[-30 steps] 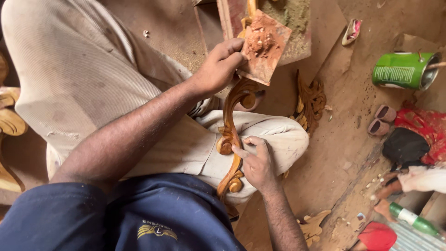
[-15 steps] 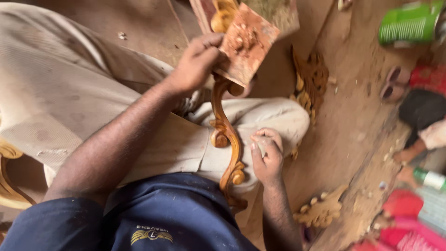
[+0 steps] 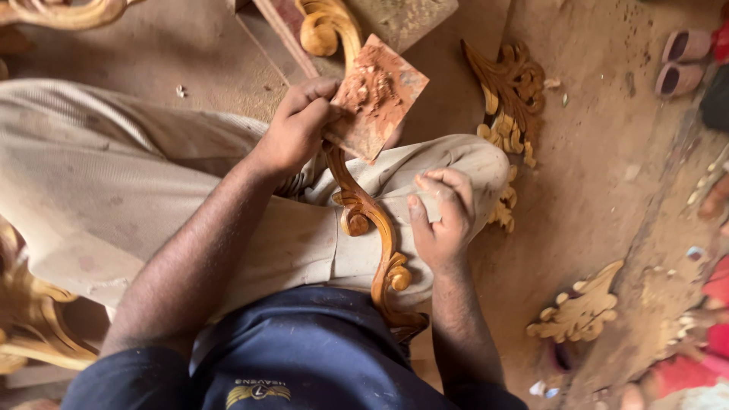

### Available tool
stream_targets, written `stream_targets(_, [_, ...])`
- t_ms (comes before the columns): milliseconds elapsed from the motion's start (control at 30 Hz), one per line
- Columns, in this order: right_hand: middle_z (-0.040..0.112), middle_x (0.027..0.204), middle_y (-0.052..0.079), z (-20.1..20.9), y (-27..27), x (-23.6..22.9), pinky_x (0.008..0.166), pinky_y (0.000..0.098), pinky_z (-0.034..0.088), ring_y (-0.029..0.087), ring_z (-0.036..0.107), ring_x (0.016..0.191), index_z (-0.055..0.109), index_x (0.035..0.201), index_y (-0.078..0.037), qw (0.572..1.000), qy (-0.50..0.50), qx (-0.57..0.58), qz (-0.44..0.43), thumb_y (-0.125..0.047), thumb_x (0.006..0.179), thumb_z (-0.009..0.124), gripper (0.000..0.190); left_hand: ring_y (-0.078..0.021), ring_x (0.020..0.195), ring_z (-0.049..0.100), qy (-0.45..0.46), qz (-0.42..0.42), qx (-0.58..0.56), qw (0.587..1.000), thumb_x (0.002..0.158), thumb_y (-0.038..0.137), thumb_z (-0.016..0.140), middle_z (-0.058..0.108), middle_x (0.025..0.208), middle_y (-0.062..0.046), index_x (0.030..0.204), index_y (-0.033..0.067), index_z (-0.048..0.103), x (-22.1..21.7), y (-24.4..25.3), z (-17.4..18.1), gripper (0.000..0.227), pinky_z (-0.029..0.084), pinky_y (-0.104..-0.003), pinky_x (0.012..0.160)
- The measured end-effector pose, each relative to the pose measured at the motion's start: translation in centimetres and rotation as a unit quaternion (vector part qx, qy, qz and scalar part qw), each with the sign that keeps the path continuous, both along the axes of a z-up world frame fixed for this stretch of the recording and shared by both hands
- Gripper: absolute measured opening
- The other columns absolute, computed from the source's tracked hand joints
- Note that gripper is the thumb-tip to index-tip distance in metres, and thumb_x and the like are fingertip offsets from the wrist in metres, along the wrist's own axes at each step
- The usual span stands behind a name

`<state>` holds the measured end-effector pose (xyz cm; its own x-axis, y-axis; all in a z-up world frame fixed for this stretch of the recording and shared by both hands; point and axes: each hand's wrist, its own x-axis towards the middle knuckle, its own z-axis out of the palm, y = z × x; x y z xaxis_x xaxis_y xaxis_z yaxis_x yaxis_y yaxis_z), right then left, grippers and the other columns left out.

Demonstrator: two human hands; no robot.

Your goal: The person sits on the floor and applies a reddish-brown paste to a carved wooden piece using a small flat tool. They repeatedly scoop the paste from a board and spread it into the carved details, then smooth the surface with their fingers.

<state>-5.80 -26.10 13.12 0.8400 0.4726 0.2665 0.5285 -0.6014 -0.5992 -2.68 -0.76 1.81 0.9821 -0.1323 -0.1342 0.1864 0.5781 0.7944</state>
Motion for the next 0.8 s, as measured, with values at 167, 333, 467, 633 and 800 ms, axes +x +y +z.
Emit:
stream_targets(167, [0.050,0.136,0.015,0.5,0.8,0.7,0.114,0.0428,0.051,0.028,0.054,0.130,0.065,0.129,0.000,0.999,-0.014,-0.020,-0.023,-0.008,0.095,0.076,0.036,-0.0124,0.083,0.064,0.000,-0.020,0.048,0.999,0.099,0.012,0.042,0.067,0.091,-0.005,0.113,-0.0015,0.064,-0.2,0.0,-0.5,0.029,0.056,-0.029,0.076])
stream_targets(333, [0.032,0.155,0.021,0.6,2.5,0.9,0.128,0.0515,0.036,0.036,0.035,0.150,0.060,0.141,-0.003,0.997,-0.032,-0.062,0.009,-0.020,0.094,0.081,0.054,-0.0098,0.087,0.063,-0.038,-0.039,0.077,0.996,0.096,0.012,0.043,0.065,0.095,-0.002,0.118,0.0007,0.063,-0.2,-0.3,-0.1,0.032,0.055,-0.026,0.076])
stream_targets(467, [0.029,0.158,0.021,1.2,3.3,1.3,0.129,0.0548,0.030,0.038,0.030,0.152,0.060,0.143,-0.011,0.992,-0.043,-0.115,0.017,-0.024,0.093,0.084,0.058,-0.0094,0.075,0.056,-0.007,-0.073,0.015,0.997,0.098,0.012,0.044,0.062,0.086,-0.002,0.108,-0.0021,0.063,-0.3,-0.5,0.8,0.025,0.048,-0.026,0.065])
stream_targets(633, [0.023,0.162,0.025,1.6,3.4,1.6,0.127,0.0558,0.024,0.039,0.025,0.153,0.060,0.147,-0.017,0.984,-0.019,-0.173,0.025,-0.028,0.088,0.087,0.065,-0.0070,0.078,0.055,-0.034,-0.077,0.034,0.996,0.097,0.010,0.043,0.061,0.087,-0.001,0.104,-0.0014,0.064,-0.6,-0.3,1.4,0.025,0.048,-0.024,0.067])
stream_targets(800, [0.017,0.165,0.027,2.1,3.7,1.7,0.129,0.0561,0.024,0.042,0.022,0.156,0.052,0.154,-0.011,0.987,-0.004,-0.159,0.014,-0.041,0.091,0.081,0.075,-0.0066,0.080,0.059,-0.039,-0.086,0.048,0.994,0.094,0.011,0.043,0.063,0.089,0.000,0.109,0.0005,0.064,-0.4,-0.2,1.6,0.028,0.052,-0.024,0.069])
